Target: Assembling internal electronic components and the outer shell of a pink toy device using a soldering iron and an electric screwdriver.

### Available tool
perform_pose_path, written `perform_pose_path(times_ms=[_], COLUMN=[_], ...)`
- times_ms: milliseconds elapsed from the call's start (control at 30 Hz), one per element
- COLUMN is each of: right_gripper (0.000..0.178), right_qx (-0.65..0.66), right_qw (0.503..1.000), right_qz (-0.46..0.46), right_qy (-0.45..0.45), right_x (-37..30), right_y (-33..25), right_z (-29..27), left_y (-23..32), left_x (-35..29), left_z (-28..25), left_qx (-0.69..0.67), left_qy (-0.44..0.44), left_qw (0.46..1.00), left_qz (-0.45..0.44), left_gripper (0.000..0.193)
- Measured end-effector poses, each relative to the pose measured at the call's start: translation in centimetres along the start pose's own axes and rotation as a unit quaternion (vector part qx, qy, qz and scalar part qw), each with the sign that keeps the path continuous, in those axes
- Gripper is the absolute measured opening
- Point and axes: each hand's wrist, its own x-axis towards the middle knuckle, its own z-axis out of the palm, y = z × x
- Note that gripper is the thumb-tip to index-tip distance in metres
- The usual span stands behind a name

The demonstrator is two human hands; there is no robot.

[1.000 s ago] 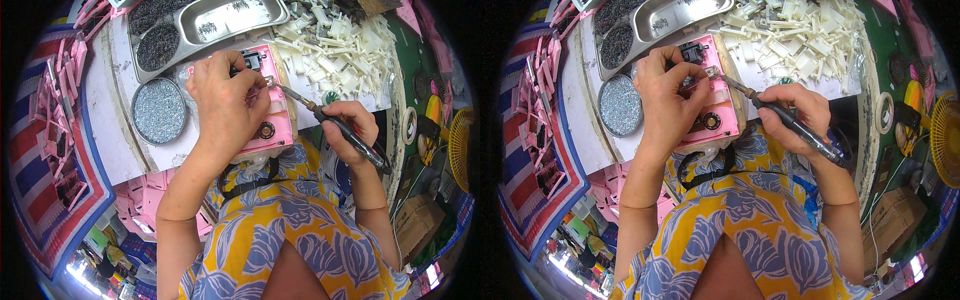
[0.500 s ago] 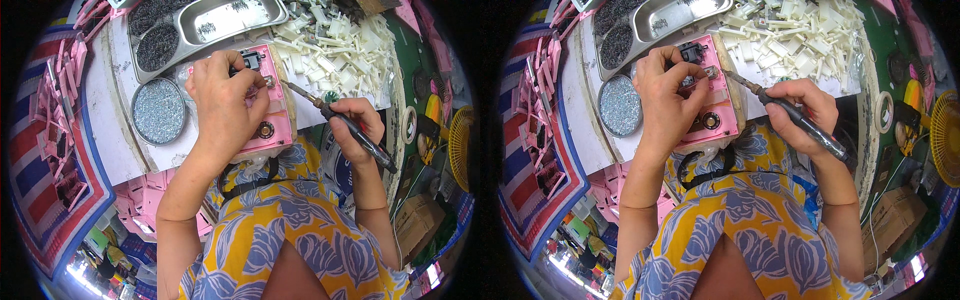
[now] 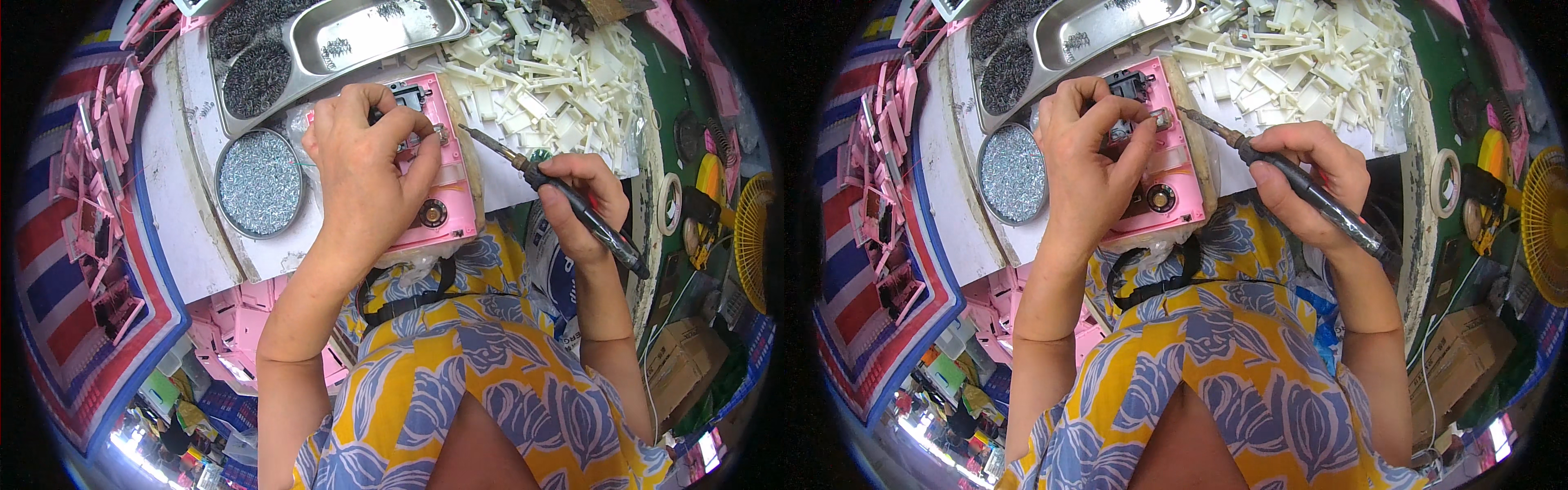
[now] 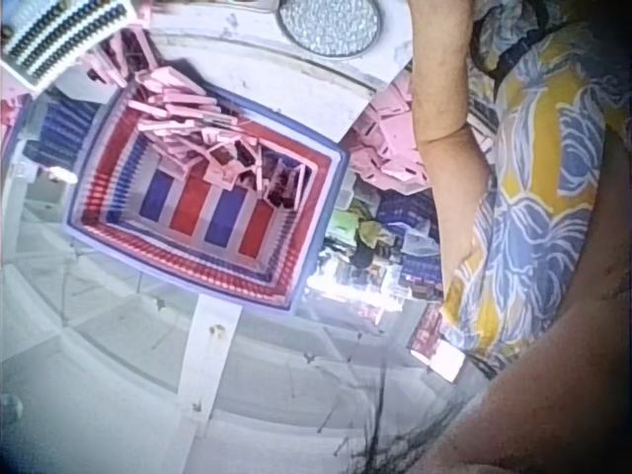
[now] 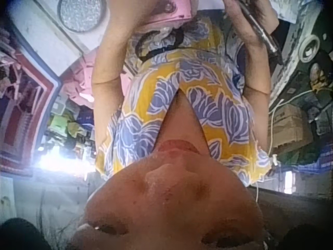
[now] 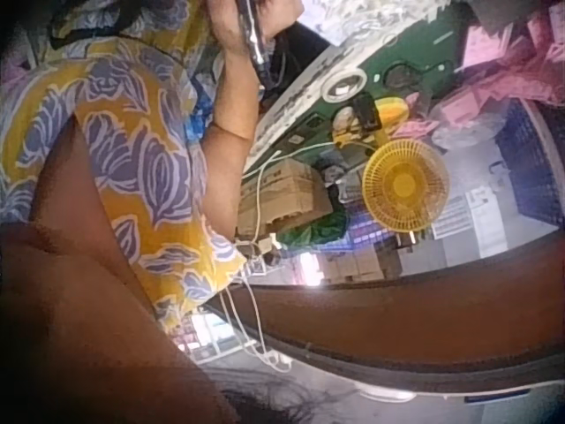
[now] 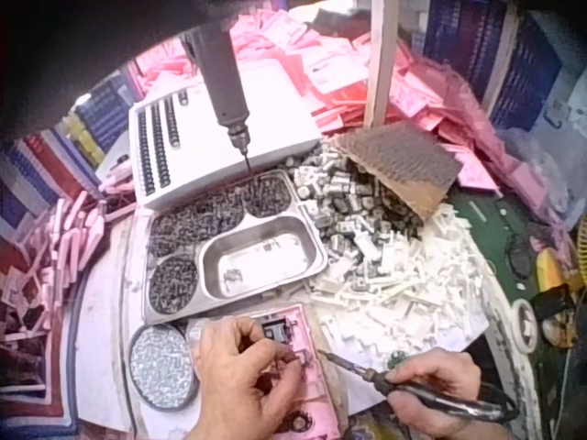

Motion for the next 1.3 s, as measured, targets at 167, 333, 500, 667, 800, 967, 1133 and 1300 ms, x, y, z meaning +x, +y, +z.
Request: perform_pose_path(times_ms=[167, 333, 500, 667, 800, 967, 1133, 1300], right_gripper=[0.023, 0.024, 0.024, 0.024, 0.025, 0.03, 0.031, 0.03], right_qx=[-0.003, -0.011, -0.006, -0.027, -0.091, -0.132, -0.095, -0.121], right_qw=[1.0, 0.999, 0.999, 0.998, 0.981, 0.949, 0.952, 0.95], right_qz=[-0.003, 0.008, -0.002, -0.027, -0.154, -0.272, -0.287, -0.28], right_qy=[-0.012, -0.03, -0.037, -0.048, -0.081, -0.092, -0.047, -0.073], right_x=[0.5, 0.7, 0.9, 1.1, 1.7, 1.5, 1.6, 1.9], right_y=[0.0, 0.1, 0.0, 0.3, 1.0, 2.0, 1.6, 1.5], right_z=[0.5, 0.5, 0.9, 1.1, 0.7, -0.2, -0.2, 0.2], left_y=[0.2, 0.4, 0.3, 0.4, 0.5, 0.5, 0.4, 0.4], left_x=[0.2, 0.3, 0.3, 0.3, 0.3, 0.4, 0.2, 0.3], left_z=[0.4, 0.5, 0.6, 0.6, 0.5, 0.6, 0.6, 0.6], left_qx=[0.044, 0.048, 0.044, 0.048, 0.051, 0.071, 0.056, 0.054], left_qy=[0.01, -0.007, -0.006, -0.007, -0.007, 0.01, 0.001, -0.004], left_qw=[0.999, 0.999, 0.999, 0.999, 0.999, 0.997, 0.998, 0.999], left_qz=[0.016, 0.002, -0.003, -0.006, -0.006, 0.004, -0.003, 0.0], left_gripper=[0.012, 0.01, 0.011, 0.011, 0.011, 0.012, 0.01, 0.011])
